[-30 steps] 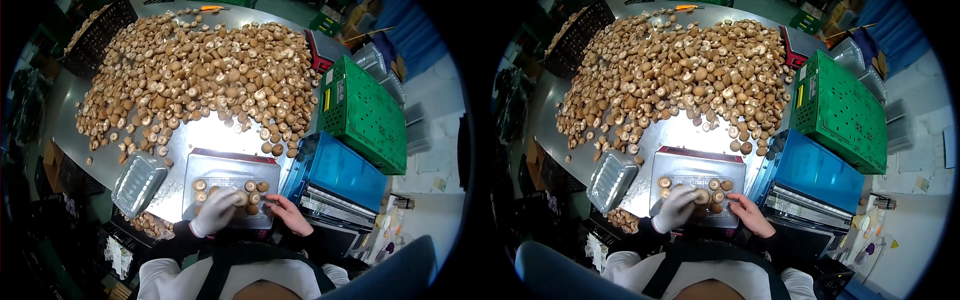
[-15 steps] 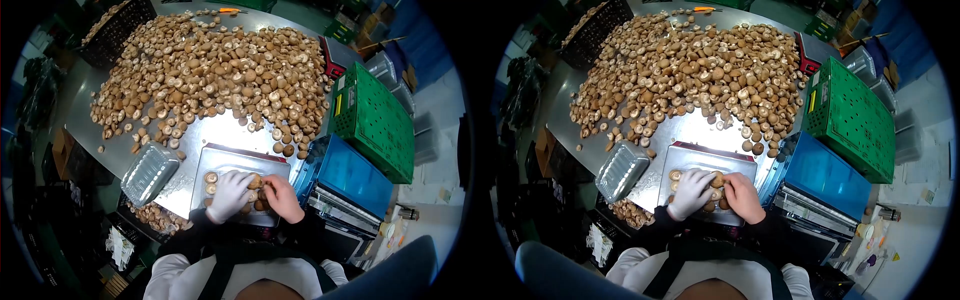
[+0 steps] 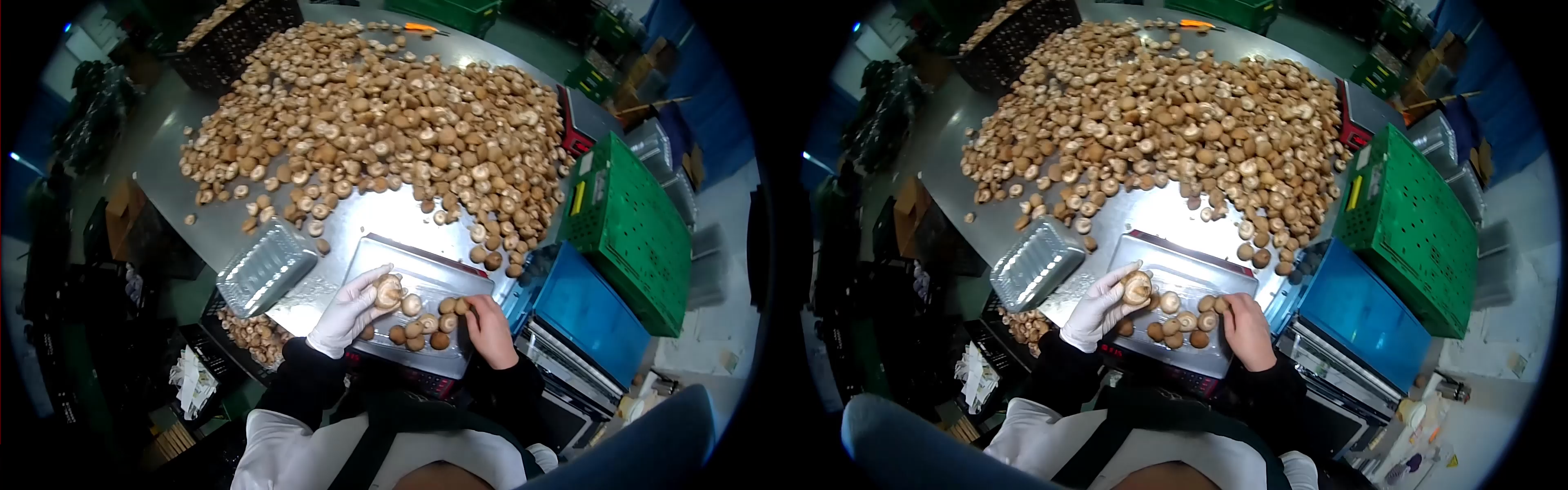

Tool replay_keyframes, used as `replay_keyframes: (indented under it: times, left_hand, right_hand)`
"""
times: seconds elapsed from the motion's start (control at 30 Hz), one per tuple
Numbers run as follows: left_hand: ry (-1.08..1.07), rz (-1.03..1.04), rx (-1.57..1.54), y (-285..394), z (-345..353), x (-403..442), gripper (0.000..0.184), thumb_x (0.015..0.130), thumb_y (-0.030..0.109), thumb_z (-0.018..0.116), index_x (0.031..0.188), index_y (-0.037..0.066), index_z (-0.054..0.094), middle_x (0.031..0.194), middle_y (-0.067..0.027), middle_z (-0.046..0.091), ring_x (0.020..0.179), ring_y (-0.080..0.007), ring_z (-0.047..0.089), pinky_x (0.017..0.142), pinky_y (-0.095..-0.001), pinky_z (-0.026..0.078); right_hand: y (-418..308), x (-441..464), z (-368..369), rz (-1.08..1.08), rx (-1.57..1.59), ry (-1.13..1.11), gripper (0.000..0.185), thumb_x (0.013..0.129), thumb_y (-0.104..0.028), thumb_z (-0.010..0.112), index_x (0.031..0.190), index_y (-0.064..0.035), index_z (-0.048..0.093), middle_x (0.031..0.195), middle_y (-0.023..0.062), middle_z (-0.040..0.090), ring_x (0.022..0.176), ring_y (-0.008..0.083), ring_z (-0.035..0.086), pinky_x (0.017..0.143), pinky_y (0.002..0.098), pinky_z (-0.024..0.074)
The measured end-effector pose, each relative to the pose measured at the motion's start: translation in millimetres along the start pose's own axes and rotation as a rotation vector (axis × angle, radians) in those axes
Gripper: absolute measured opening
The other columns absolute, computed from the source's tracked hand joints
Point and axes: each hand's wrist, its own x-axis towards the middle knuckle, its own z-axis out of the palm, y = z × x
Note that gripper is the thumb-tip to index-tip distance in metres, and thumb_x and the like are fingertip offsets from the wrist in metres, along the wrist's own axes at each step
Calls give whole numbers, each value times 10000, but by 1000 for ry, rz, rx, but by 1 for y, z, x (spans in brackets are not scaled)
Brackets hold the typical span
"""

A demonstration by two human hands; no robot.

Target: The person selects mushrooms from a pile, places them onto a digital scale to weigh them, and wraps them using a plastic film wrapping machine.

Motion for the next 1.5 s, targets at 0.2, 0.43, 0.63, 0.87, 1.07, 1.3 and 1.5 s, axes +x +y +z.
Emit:
replay_keyframes:
  times: [0.2,0.43,0.63,0.87,1.07,1.3,1.5]
  left_hand:
    - [59,116,224,-11,-13,-24,493,942,105,551,1382,-23,369,1304,-138,499,1112,-206,579,970,-298,472]
    - [-24,538,1735,-54,-20,-25,460,734,153,728,1175,111,605,1178,-93,525,1073,-303,512,921,-396,408]
    - [-33,527,1698,-40,-22,-24,443,732,167,731,1154,112,611,1191,-94,519,1095,-297,492,933,-388,395]
    - [886,-224,2073,40,-85,-82,400,617,237,707,991,104,660,1027,-130,541,1014,-351,508,850,-474,415]
    - [787,188,2078,64,-94,-49,525,679,263,724,1152,85,582,1243,-177,477,1125,-387,445,924,-484,398]
    - [431,384,2006,57,-60,29,561,698,158,702,1227,93,526,1327,-226,411,1207,-419,389,1001,-476,351]
    - [406,453,1999,56,-53,41,559,716,142,695,1242,88,516,1334,-234,402,1215,-420,383,1010,-474,342]
  right_hand:
    - [-4,2,5,-28,-59,-24,217,830,-45,565,1040,2,599,1040,159,571,955,364,563,826,397,465]
    - [3,-4,-5,3,-33,-75,241,829,-69,576,1059,1,594,1044,156,570,941,359,559,819,400,461]
    - [-2,-8,-15,25,-35,-42,309,827,-109,593,1115,1,581,1162,178,542,1040,370,520,907,402,427]
    - [-6,-12,-41,70,46,-79,319,833,-120,602,1123,10,571,1171,180,542,1090,356,513,941,385,415]
    - [-76,4,-114,-76,581,-219,277,808,-101,661,1063,-24,585,1103,167,553,1054,315,535,926,369,422]
    - [-144,18,-186,-715,799,22,435,730,-360,799,873,-129,460,922,93,507,838,253,546,775,400,463]
    - [-140,-20,-206,-504,603,245,441,729,-380,779,896,-115,469,941,105,510,857,246,543,790,390,458]
